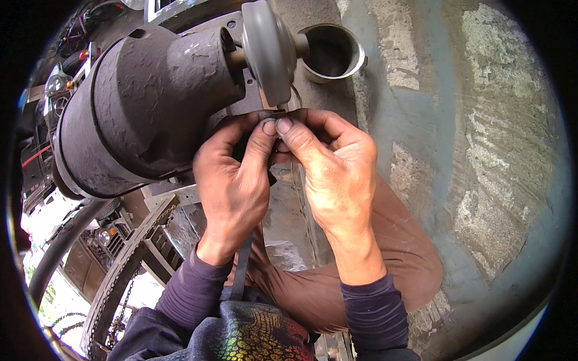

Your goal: The person sits cross-legged and repeatedly presses small metal pieces against a rotating grinding wheel to smooth or shape their edges. The person frequently rotates the pieces and inspects them between grinding passes.

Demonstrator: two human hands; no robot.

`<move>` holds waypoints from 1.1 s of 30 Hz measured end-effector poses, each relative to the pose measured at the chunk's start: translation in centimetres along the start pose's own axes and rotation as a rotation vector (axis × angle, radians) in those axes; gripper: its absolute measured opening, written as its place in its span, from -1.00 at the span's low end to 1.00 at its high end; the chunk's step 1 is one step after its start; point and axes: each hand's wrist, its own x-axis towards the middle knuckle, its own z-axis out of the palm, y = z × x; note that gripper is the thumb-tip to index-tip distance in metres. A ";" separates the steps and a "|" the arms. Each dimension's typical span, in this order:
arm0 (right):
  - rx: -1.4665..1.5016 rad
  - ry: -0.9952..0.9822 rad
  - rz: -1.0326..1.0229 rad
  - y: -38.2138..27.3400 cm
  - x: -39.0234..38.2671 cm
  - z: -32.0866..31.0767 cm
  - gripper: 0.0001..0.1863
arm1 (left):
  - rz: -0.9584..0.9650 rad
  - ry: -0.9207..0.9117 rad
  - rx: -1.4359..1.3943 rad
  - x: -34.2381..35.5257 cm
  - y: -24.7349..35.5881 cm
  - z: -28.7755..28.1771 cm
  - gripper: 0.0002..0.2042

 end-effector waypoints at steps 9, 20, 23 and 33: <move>-0.059 0.058 -0.041 -0.1 -0.2 0.5 -0.79 | -0.141 -0.015 -0.132 0.2 0.2 0.2 -0.78; -0.129 0.081 -0.092 -0.1 -0.3 0.9 -0.78 | -0.068 0.026 -0.063 0.3 -0.6 0.4 -0.79; -0.122 0.080 -0.100 -0.1 -0.2 1.0 -0.78 | -0.079 0.007 -0.062 0.3 -0.5 0.3 -0.78; -0.068 0.069 -0.074 0.0 0.0 0.8 -0.79 | -0.047 0.023 -0.058 0.4 -0.6 0.5 -0.78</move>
